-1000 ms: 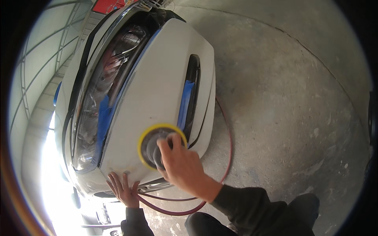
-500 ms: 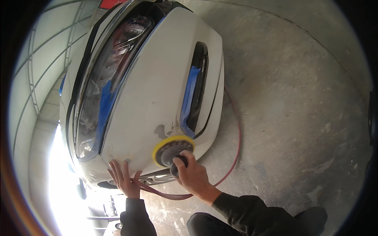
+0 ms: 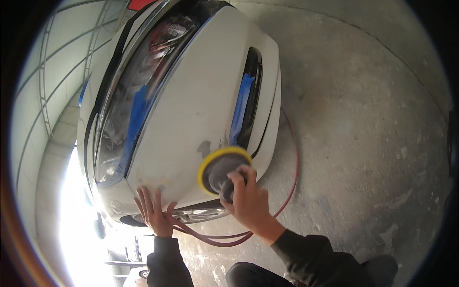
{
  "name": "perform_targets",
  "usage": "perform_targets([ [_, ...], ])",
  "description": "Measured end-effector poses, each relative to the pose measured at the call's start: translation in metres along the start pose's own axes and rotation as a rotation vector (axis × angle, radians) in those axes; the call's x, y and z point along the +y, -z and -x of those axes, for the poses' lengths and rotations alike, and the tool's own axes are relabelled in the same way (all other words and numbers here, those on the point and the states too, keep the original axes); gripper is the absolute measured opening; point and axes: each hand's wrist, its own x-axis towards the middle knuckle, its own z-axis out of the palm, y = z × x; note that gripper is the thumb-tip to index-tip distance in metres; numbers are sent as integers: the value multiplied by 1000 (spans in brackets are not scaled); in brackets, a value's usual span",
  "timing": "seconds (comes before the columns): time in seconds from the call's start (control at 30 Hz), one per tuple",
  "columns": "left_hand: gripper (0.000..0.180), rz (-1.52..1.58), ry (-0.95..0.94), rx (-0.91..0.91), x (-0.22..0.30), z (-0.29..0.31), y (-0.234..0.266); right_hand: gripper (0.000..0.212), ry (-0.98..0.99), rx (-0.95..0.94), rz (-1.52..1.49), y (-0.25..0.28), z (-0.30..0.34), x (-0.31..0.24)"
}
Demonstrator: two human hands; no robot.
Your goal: The person applies blue painter's tape to the front bumper and headlight area of a white car, then uses a pneumatic polisher with a yellow pad to buff the bumper surface. The person moves the polisher across the bumper and briefly touches the surface with a hand.
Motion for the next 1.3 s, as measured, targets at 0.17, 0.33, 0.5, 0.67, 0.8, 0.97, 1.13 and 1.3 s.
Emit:
perform_targets([
  [0.17, 67, 32, 43, -7, 3, 2, 0, 68, 11, -51, 58, 45, -69, -19],
  [0.33, 65, 24, 51, 4, 4, -4, 6, 66, 6, -36, 73, 50, -61, -10],
  [0.5, 62, 38, 57, 0, 8, -6, 2, 64, 36, -39, 98, 57, -77, -21],
  [0.67, 61, 32, 81, -16, 9, 0, 4, 67, -18, -41, 56, 41, -40, -2],
  [0.8, 61, 40, 62, 15, 10, -5, 2, 71, 54, -38, 73, 32, -18, -16],
  [0.97, 62, 38, 75, -1, 8, -2, 0, 59, 30, -21, 109, 61, -81, -11],
  [1.13, 82, 56, 56, 12, 10, -6, 4, 56, 15, -31, 112, 71, -112, -4],
  [1.3, 80, 45, 54, 1, 8, -3, 2, 56, -10, -38, 150, 76, -124, -6],
])
